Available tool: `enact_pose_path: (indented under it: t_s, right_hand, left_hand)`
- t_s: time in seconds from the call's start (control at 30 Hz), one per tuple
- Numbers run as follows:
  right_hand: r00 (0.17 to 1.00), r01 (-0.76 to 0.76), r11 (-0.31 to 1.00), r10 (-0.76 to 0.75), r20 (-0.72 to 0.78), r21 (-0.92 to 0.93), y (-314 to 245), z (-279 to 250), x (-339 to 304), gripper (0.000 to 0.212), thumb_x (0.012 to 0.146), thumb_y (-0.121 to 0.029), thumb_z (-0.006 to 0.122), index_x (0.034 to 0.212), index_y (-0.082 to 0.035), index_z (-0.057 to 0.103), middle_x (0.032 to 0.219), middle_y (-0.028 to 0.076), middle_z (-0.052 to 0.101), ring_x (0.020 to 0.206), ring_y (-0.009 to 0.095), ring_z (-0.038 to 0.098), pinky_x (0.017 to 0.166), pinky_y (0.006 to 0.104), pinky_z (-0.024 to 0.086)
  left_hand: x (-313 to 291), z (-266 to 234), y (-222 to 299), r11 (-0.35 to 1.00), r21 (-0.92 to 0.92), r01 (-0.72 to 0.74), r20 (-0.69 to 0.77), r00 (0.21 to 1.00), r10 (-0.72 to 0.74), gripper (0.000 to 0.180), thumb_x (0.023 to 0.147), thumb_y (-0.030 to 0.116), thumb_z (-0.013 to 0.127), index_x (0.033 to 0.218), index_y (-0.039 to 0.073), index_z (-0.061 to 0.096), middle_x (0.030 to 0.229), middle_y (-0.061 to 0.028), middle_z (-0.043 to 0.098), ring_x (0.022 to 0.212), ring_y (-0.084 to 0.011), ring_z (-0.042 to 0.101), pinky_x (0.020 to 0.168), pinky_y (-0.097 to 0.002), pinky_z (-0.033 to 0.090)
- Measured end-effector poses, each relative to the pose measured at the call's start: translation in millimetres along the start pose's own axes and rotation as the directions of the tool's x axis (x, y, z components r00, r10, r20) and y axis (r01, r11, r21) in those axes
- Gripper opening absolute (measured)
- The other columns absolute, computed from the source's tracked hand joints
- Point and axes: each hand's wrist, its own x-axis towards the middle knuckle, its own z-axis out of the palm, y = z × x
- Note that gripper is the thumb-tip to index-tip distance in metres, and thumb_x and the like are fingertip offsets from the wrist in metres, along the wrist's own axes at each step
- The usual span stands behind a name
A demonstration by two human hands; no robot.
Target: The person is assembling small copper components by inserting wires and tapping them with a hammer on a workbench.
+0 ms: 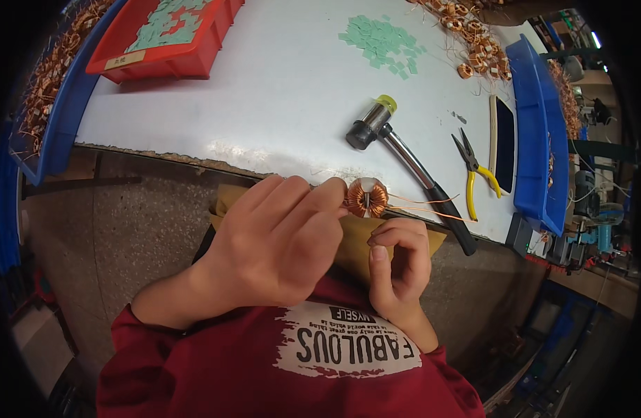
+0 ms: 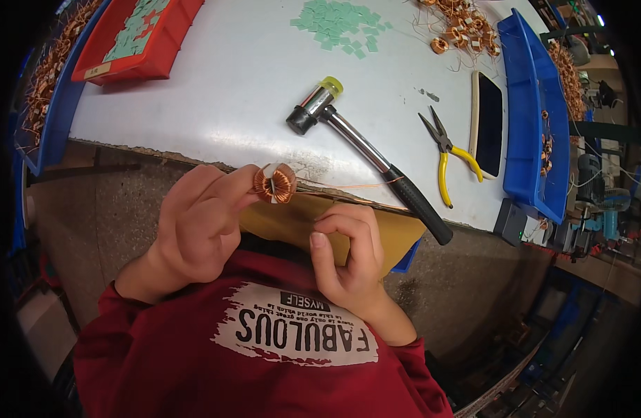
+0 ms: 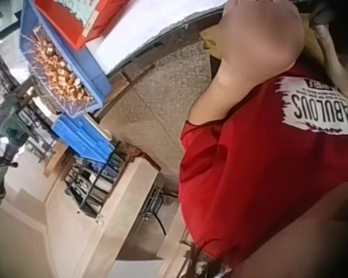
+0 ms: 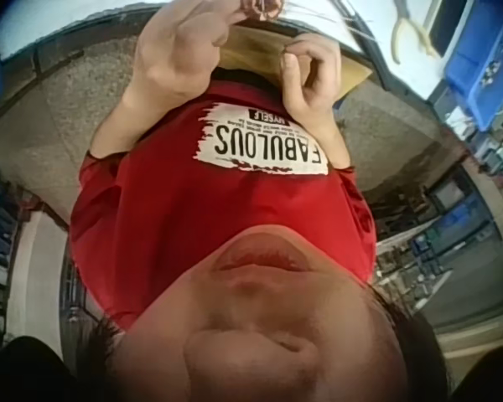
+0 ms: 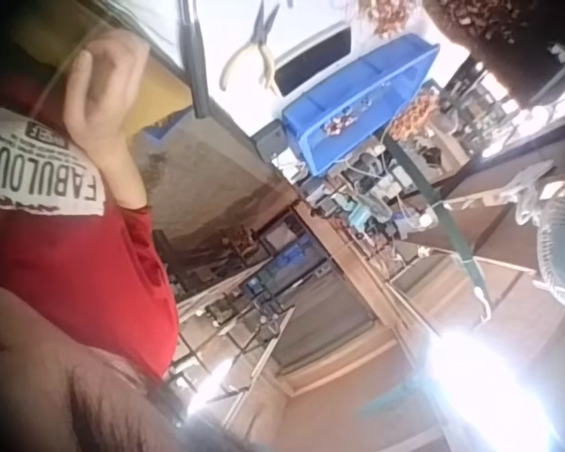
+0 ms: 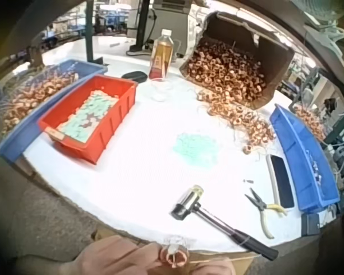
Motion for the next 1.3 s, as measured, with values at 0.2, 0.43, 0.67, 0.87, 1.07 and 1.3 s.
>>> enact_pose_path:
  t_s: [0.2, 0.43, 0.67, 0.87, 1.07, 1.3]
  right_hand:
    - [0.999, 0.051, 0.993, -0.052, -0.007, -0.106, -2.5, 0.3, 2.8, 0.017, 0.076, 0.004, 0.057, 0.092, -0.001, 0.053, 0.091, 0.013, 0.056, 0.079, 0.023, 0.052, 0.073, 0.0305, 0.045]
    - [0.977, 0.067, 0.952, -0.124, -0.175, -0.3, -0.4, -29.5, 11.2, 0.027, 0.074, 0.004, 0.059, 0.1, -0.001, 0.052, 0.099, 0.013, 0.055, 0.087, 0.022, 0.051, 0.077, 0.0299, 0.044]
    - [0.939, -0.302, 0.603, 0.32, 0.123, 0.738, -30.1, -0.5, 31.5, 0.044, 0.078, 0.007, 0.061, 0.117, -0.001, 0.041, 0.111, 0.016, 0.054, 0.094, 0.016, 0.052, 0.082, 0.0268, 0.044]
    - [0.882, -0.436, 0.462, 0.388, 0.266, 0.773, -29.1, -3.2, 38.1, 0.038, 0.082, 0.008, 0.062, 0.114, -0.002, 0.043, 0.105, 0.012, 0.061, 0.083, 0.01, 0.056, 0.072, 0.0179, 0.044]
    - [0.885, -0.425, 0.471, 0.396, 0.245, 0.773, -24.9, -8.2, 39.0, 0.031, 0.082, 0.01, 0.059, 0.107, -0.003, 0.045, 0.098, 0.016, 0.063, 0.081, 0.017, 0.061, 0.073, 0.024, 0.05]
    - [0.881, -0.417, 0.36, 0.386, 0.273, 0.835, -27.5, -26.5, 25.9, 0.033, 0.082, 0.009, 0.06, 0.109, -0.001, 0.045, 0.1, 0.019, 0.063, 0.086, 0.022, 0.063, 0.074, 0.0286, 0.053]
  left_hand:
    - [-3.5, -2.9, 1.8, 0.998, 0.05, 0.024, -0.026, 0.999, -0.023, 0.019, 0.078, -0.006, 0.059, 0.085, 0.003, 0.043, 0.088, -0.0158, 0.059, 0.054, -0.0137, 0.04, 0.05, -0.0267, 0.038]
    - [-9.4, -14.2, 6.0, -0.293, -0.746, 0.598, 0.658, 0.594, -0.463, 0.013, 0.091, 0.0, 0.051, 0.087, 0.008, 0.041, 0.084, -0.0134, 0.059, 0.049, -0.008, 0.037, 0.047, -0.0204, 0.032]
    - [-13.6, -0.1, 14.7, -0.817, -0.478, 0.323, 0.781, 0.582, -0.227, 0.01, 0.096, 0.007, 0.045, 0.089, 0.011, 0.039, 0.084, -0.0123, 0.058, 0.05, -0.0071, 0.036, 0.048, -0.018, 0.03]
    - [-6.6, 1.2, 12.7, -0.745, -0.466, 0.477, 0.838, 0.508, -0.199, 0.009, 0.096, 0.006, 0.046, 0.092, 0.01, 0.038, 0.086, -0.0133, 0.058, 0.052, -0.0077, 0.037, 0.048, -0.0184, 0.029]
    - [-10.5, 8.8, 8.1, -0.648, -0.541, 0.536, 0.809, 0.544, -0.225, 0.011, 0.095, 0.006, 0.047, 0.089, 0.008, 0.038, 0.085, -0.0157, 0.058, 0.053, -0.0091, 0.038, 0.047, -0.0186, 0.03]
    - [9.2, 0.7, 23.9, -0.357, -0.564, 0.745, 0.82, 0.455, -0.347, 0.01, 0.096, 0.007, 0.045, 0.093, 0.006, 0.036, 0.099, -0.0229, 0.06, 0.076, -0.0192, 0.058, 0.068, -0.0249, 0.046]
